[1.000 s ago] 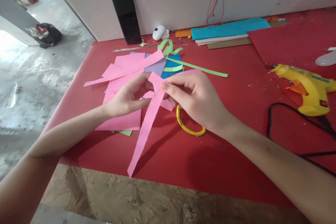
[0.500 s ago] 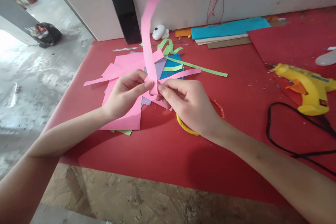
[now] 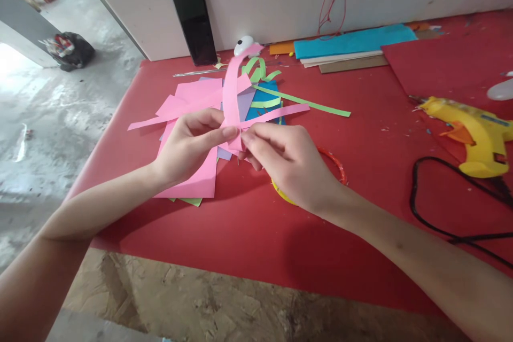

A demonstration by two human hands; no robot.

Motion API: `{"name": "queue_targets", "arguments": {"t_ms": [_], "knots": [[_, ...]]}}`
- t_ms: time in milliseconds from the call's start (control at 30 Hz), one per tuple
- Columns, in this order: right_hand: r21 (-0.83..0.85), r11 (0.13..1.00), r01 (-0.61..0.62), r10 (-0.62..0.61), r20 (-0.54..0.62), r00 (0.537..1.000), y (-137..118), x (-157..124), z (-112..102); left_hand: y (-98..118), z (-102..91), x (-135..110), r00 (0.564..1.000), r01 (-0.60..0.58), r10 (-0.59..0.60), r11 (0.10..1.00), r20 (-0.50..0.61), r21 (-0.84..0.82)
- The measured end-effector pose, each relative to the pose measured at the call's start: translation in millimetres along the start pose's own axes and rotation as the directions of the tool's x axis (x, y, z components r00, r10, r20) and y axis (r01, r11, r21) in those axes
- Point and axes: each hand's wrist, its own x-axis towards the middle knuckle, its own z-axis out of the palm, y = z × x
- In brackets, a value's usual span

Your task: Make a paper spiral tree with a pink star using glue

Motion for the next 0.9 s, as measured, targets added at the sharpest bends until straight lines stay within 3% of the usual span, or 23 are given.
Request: {"name": "queue_targets", "arguments": {"t_ms": [67, 167, 267, 633, 900], "knots": [[0.018, 0.999, 0.032, -0.033, 0.02, 0.999, 0.9, -0.3, -1.2, -0.4, 0.5, -0.4, 0.999, 0.002, -0.003, 1.0, -0.034, -0.021], [-0.08, 0.997, 0.019, -0.016, 0.035, 0.999, -0.6, -0.4, -1.2, -0.4, 1.5, -1.0, 0.999, 0.002, -0.006, 0.997, -0.051, -0.078], [-0.162, 0.987, -0.007, 0.005, -0.016, 1.0, -2.6, 0.4, 1.3, -0.3, 2.8, -1.9, 0.999, 0.018, -0.022, 0.992, -0.032, -0.126], [-0.214, 0.975, -0.064, 0.053, -0.058, 0.997, -4.3, -1.9, 1.3, -0.3, 5.2, -5.6, 0.999, 0.002, -0.007, 0.995, -0.042, -0.101], [-0.284, 0.957, 0.053, -0.082, -0.092, 0.992, -5.8, -4.2, 3.7, 1.0, 5.0, -6.5, 1.0, -0.01, 0.009, 0.994, -0.007, -0.11]]}}
